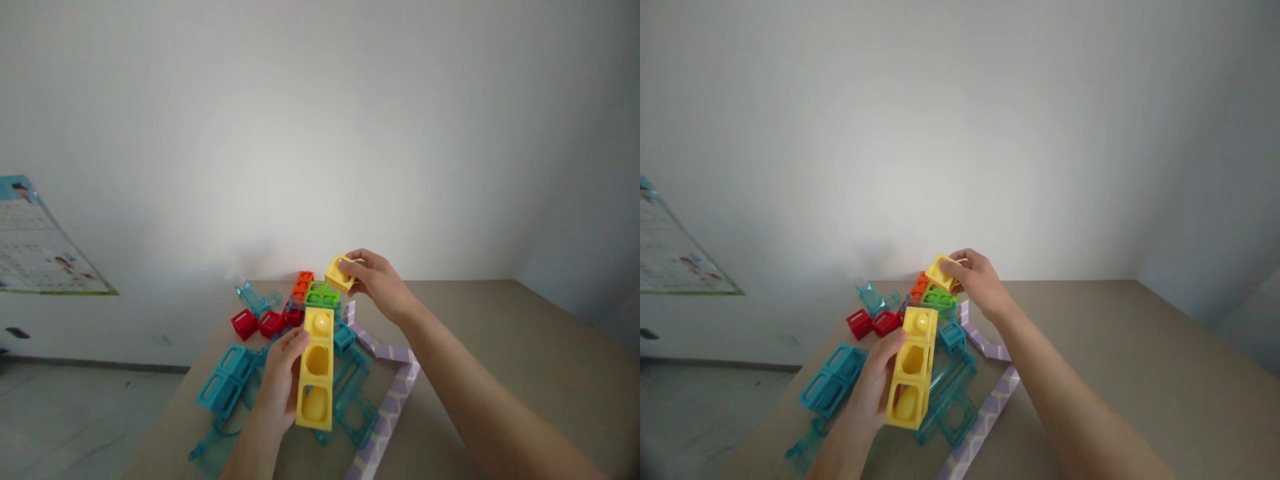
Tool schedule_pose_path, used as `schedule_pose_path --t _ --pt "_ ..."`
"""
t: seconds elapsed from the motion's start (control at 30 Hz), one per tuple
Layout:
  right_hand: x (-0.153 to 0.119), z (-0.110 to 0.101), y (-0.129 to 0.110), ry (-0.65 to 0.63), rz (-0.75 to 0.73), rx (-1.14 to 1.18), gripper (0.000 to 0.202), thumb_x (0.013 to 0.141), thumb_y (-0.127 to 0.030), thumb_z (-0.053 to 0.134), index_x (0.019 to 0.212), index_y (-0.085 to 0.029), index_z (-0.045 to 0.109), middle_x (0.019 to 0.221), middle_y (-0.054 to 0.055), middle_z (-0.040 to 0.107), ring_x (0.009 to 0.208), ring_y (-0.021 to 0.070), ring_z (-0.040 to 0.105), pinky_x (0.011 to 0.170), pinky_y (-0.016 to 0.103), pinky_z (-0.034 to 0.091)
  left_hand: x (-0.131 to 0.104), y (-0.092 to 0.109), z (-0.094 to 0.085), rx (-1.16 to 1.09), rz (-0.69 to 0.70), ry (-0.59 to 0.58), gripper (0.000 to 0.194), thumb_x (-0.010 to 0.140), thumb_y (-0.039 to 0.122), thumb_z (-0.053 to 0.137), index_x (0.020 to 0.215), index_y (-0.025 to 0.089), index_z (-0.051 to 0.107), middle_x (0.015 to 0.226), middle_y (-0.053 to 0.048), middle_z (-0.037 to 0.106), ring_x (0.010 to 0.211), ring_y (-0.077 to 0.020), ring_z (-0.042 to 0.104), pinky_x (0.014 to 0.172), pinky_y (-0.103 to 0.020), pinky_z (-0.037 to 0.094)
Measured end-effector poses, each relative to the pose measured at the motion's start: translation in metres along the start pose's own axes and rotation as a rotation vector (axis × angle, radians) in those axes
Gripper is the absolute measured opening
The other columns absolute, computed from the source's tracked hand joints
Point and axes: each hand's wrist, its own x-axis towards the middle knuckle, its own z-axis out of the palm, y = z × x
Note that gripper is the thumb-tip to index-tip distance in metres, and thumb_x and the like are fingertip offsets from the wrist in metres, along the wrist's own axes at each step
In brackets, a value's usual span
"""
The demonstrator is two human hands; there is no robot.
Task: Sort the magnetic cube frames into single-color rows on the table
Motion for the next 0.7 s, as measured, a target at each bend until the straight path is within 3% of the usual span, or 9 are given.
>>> schedule_pose_path --t 0.07,0.17,0.4,0.7 --pt "-0.019 -0.010 -0.001 0.009 -0.016 0.040 0.018 0.087 -0.035 0.062 0.090 -0.018 0.056 0.078 0.004 0.067 0.062 0.0133 0.062 0.051 0.023 0.052 -0.002 -0.003 0.002 0.099 0.048 -0.071 0.026 0.070 0.033 0.079 0.082 0.013 0.067 0.065 -0.001 0.065 0.053 -0.0122 0.058 0.052 -0.022 0.044" --pt "-0.029 -0.007 0.001 0.010 -0.028 0.058 0.021 0.081 -0.034 0.067 0.093 -0.018 0.061 0.076 0.004 0.068 0.060 0.0140 0.061 0.050 0.024 0.050 -0.002 -0.004 0.003 0.179 0.109 -0.087 0.028 0.068 0.033 0.081 0.083 0.014 0.068 0.069 -0.001 0.066 0.054 -0.0112 0.057 0.053 -0.022 0.044" --pt "-0.032 0.009 -0.003 -0.287 -0.065 0.059 0.024 0.082 -0.035 0.068 0.097 -0.017 0.069 0.079 0.003 0.070 0.063 0.0126 0.060 0.052 0.022 0.045 -0.001 -0.003 0.002 0.217 0.168 -0.056 0.027 0.070 0.035 0.078 0.083 0.014 0.068 0.066 0.000 0.064 0.053 -0.0111 0.055 0.052 -0.022 0.043" --pt "-0.029 0.001 -0.003 -0.337 0.043 0.181 0.027 0.078 -0.035 0.072 0.096 -0.015 0.072 0.079 0.003 0.071 0.062 0.0118 0.059 0.053 0.022 0.044 -0.001 -0.004 0.001 0.191 0.124 -0.069 0.027 0.070 0.036 0.075 0.082 0.014 0.068 0.063 -0.001 0.063 0.050 -0.0116 0.054 0.050 -0.023 0.041"
